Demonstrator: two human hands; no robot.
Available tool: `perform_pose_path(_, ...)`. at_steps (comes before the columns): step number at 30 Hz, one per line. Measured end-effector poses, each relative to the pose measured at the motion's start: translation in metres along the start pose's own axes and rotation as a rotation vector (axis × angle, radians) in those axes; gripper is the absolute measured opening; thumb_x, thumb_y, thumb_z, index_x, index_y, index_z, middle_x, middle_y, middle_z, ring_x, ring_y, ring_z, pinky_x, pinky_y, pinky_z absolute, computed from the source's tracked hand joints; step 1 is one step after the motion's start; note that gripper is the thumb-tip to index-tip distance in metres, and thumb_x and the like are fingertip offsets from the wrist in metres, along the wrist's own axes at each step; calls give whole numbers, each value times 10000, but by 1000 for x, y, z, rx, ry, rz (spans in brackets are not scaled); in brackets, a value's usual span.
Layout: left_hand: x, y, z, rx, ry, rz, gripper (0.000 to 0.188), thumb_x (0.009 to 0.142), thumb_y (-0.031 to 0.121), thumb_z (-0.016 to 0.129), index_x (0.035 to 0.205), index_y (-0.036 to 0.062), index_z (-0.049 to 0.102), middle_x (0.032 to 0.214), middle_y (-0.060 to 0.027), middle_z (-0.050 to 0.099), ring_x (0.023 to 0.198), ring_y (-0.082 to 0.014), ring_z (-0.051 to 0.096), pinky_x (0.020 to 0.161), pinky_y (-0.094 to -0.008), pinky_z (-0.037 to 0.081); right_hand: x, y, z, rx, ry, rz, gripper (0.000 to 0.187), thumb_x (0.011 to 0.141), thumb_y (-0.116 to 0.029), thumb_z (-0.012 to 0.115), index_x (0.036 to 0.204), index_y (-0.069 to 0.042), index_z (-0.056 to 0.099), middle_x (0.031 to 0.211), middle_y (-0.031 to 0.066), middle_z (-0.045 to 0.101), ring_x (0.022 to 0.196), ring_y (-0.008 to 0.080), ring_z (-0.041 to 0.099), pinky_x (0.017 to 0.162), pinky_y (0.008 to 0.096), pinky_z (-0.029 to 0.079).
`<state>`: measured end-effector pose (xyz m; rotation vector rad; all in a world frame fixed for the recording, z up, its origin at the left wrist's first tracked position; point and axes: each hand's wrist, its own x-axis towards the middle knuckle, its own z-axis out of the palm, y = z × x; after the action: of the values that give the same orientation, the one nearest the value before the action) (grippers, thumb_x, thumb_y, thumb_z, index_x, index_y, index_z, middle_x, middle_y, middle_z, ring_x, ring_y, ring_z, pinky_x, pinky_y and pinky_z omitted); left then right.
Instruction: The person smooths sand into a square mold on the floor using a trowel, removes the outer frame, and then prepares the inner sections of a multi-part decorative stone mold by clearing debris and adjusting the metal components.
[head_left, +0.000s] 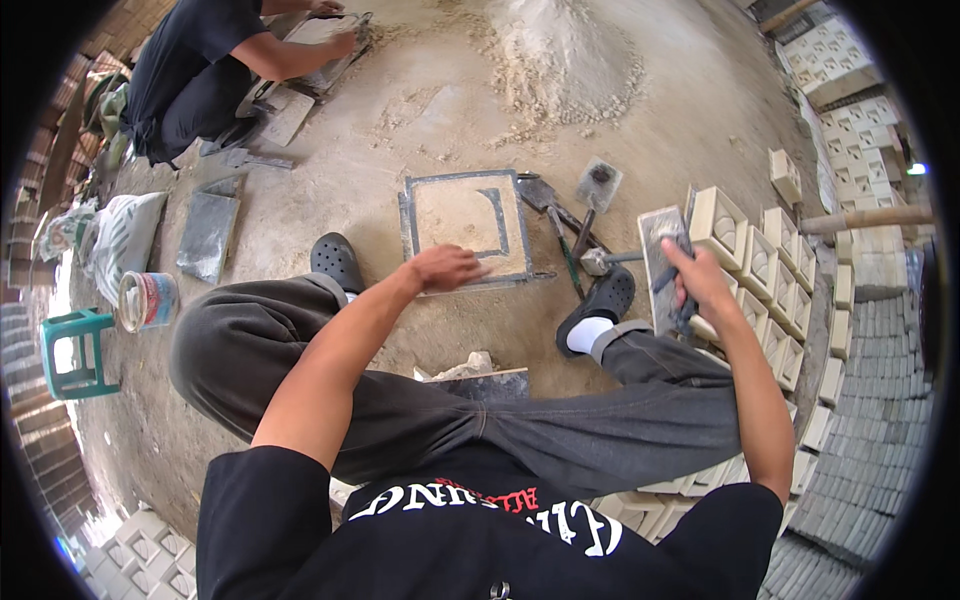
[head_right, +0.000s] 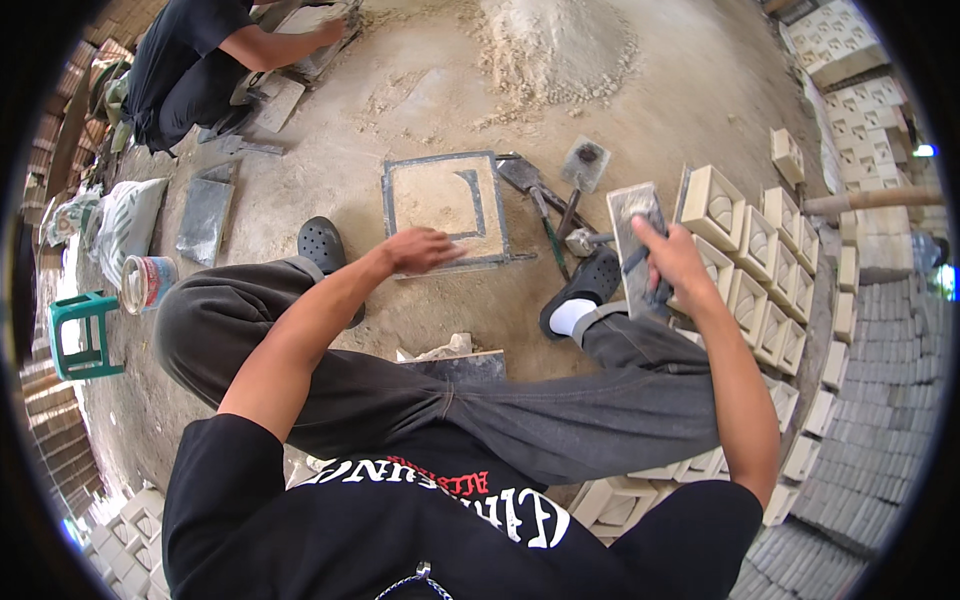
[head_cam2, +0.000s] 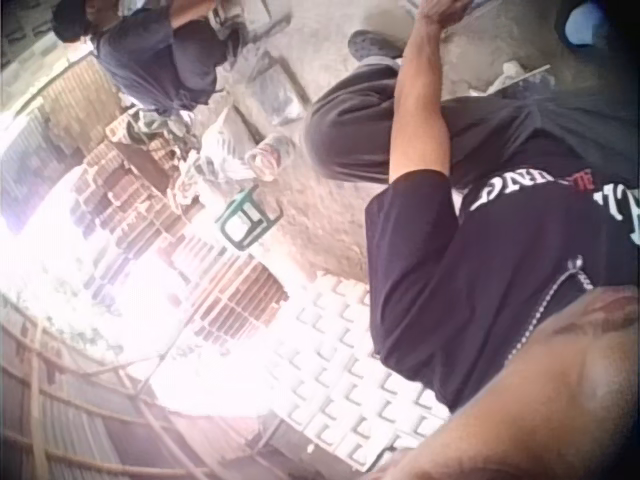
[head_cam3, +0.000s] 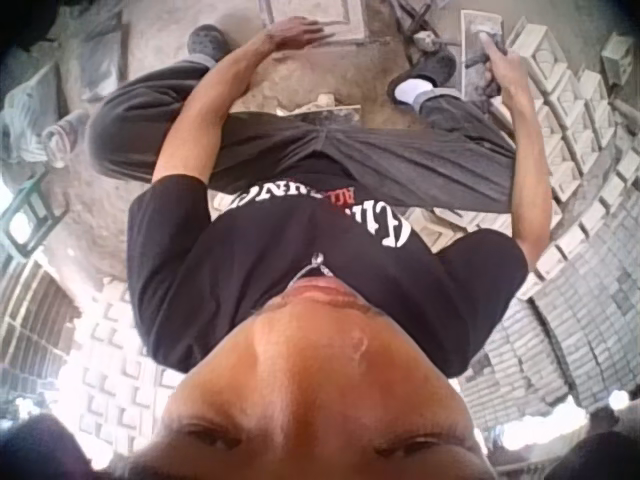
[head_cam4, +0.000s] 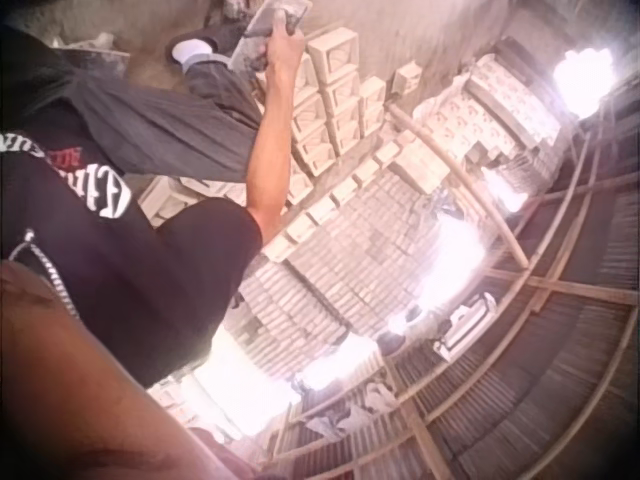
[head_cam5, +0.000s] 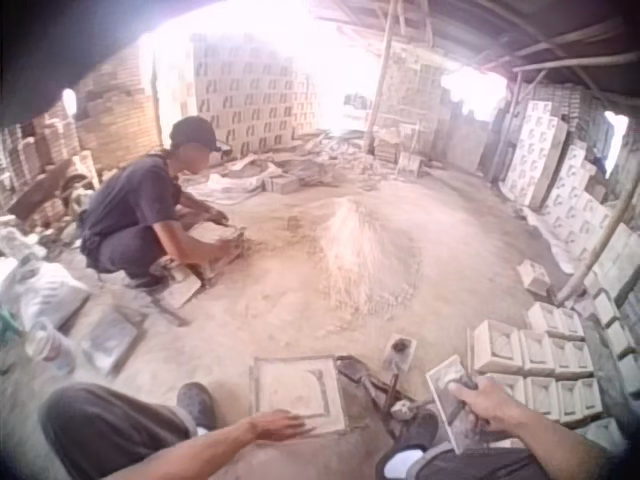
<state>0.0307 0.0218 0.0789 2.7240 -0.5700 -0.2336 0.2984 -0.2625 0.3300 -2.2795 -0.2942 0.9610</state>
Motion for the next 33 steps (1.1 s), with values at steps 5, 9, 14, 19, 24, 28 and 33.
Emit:
perform_pose_path(5,8,-26,-86,-28,-17,-535,326,1007,332,400,1027,129,654,912,-160,698,838,-320,686,778,-469,550,5,-13,-53,162,361,-176,463,842,-494,695,780,-57,556,582,7,497,424,97,451,384,278,391)
perform_pose_path(9,-20,-60,-197,364,36,-677,458,962,498,432,910,123,691,858,-160,696,808,-338,682,736,-448,541,3,-13,-100,348,486,-210,466,812,-490,728,777,-65,540,574,-4,473,421,96,449,371,284,384)
perform_pose_path(14,-119,-88,-311,687,439,-814,351,920,531,498,1021,264,701,905,-64,709,826,-285,690,714,-400,540,12,32,-156,281,547,-109,460,811,-491,725,769,-69,545,574,-1,473,414,105,443,377,302,389)
perform_pose_path(19,-329,-121,-337,1026,343,-608,309,923,84,460,1208,158,554,977,-74,577,859,-283,644,689,-391,528,44,96,-142,158,501,23,482,811,-504,714,719,-62,547,601,24,501,421,143,458,384,328,386)
perform_pose_path(24,-495,-47,-238,527,139,-1632,416,965,426,472,1046,55,642,1012,-254,644,919,-395,635,746,-489,500,101,192,-67,274,384,238,462,838,-472,687,721,-48,545,547,70,515,412,205,502,400,369,419)
perform_pose_path(28,-503,55,-120,304,301,-1691,473,950,449,486,980,6,648,935,-292,642,906,-411,634,772,-504,490,131,265,-1,325,267,412,431,883,-427,638,744,-32,536,571,86,529,424,229,524,409,387,439)
perform_pose_path(33,-442,176,-5,-128,278,-1785,481,948,457,486,987,5,646,941,-291,642,911,-410,634,779,-502,489,156,312,62,513,220,515,344,922,-354,604,785,-52,514,636,81,540,500,242,552,463,408,479)
